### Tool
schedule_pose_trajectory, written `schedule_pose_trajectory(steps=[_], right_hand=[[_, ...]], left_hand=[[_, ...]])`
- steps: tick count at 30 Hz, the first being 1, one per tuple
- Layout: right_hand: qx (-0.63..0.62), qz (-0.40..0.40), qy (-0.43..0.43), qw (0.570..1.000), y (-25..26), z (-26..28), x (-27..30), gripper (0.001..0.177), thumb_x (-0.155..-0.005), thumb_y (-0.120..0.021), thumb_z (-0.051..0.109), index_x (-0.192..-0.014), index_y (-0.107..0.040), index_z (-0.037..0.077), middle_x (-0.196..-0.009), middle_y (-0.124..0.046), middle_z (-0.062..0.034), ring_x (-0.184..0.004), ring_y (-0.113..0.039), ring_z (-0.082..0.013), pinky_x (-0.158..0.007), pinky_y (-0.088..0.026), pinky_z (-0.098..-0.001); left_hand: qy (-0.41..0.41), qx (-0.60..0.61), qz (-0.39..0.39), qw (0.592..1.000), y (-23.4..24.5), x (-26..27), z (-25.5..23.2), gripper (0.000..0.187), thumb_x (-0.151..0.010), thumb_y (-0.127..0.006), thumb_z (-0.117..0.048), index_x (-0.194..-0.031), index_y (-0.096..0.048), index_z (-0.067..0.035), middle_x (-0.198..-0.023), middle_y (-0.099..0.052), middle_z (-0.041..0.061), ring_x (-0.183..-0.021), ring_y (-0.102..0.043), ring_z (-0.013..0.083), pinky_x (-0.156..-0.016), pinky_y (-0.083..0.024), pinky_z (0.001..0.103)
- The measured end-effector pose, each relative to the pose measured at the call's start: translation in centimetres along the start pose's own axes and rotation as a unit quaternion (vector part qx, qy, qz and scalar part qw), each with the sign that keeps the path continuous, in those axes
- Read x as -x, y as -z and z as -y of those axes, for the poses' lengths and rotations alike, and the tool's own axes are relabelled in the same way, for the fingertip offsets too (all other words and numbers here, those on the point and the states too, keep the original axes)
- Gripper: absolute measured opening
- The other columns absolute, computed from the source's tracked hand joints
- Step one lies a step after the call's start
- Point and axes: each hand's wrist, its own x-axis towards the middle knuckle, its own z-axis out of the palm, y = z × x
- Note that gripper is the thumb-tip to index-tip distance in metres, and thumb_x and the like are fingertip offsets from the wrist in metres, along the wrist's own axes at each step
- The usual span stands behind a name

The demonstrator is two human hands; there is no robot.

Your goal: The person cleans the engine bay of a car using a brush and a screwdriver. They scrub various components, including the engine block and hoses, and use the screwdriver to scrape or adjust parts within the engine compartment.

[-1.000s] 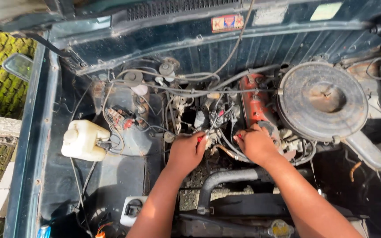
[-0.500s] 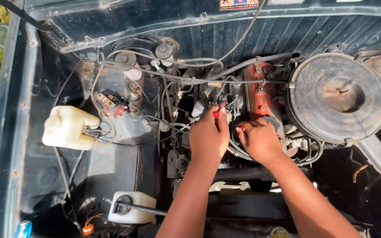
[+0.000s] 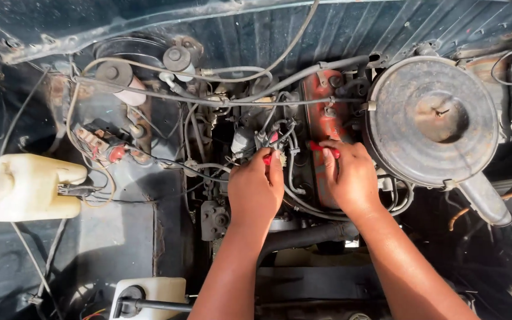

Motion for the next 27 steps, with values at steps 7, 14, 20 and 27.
schedule_pose_trajectory(steps=[7, 14, 20, 27], right_hand=[[0.107, 0.058, 0.017, 0.992, -2.4, -3.8, 2.0, 0.028, -0.103, -0.059, 0.041, -0.100, -0.076, 0.019, -0.068, -0.064, -0.0070, -0.079, -0.067, -0.0305, -0.071, -0.054, -0.0431], [0.062, 0.048, 0.027, 0.997, -0.8, -2.4, 0.9, 0.021, -0.105, -0.059, 0.032, -0.109, -0.077, 0.020, -0.080, -0.068, -0.0097, -0.081, -0.068, -0.0340, -0.074, -0.056, -0.0443], [0.097, 0.078, 0.025, 0.992, -1.6, -2.8, 1.0, 0.025, -0.105, -0.059, 0.037, -0.107, -0.077, 0.019, -0.075, -0.068, -0.0102, -0.085, -0.068, -0.0353, -0.074, -0.057, -0.0460], [0.065, 0.057, 0.021, 0.996, -0.8, -2.2, 0.7, 0.022, -0.107, -0.059, 0.032, -0.110, -0.076, 0.019, -0.074, -0.067, -0.0096, -0.083, -0.067, -0.0353, -0.074, -0.056, -0.0442]], left_hand=[[-0.017, -0.013, -0.010, 1.000, 1.2, -0.6, -0.5, 0.036, -0.106, -0.052, -0.038, -0.105, -0.074, -0.009, -0.056, -0.068, 0.004, -0.060, -0.072, 0.0264, -0.081, -0.057, 0.040], [-0.057, -0.030, -0.036, 0.997, 1.6, -0.7, -1.4, 0.035, -0.106, -0.052, -0.039, -0.101, -0.074, -0.012, -0.054, -0.063, 0.000, -0.057, -0.071, 0.0231, -0.077, -0.056, 0.041], [-0.081, -0.045, -0.064, 0.994, 0.4, -0.6, -1.0, 0.034, -0.104, -0.051, -0.042, -0.095, -0.072, -0.016, -0.054, -0.064, 0.000, -0.058, -0.071, 0.0230, -0.072, -0.055, 0.041], [-0.065, -0.042, -0.054, 0.996, 1.1, -0.8, -1.3, 0.037, -0.105, -0.050, -0.042, -0.099, -0.074, -0.015, -0.053, -0.063, 0.000, -0.058, -0.071, 0.0239, -0.073, -0.055, 0.042]])
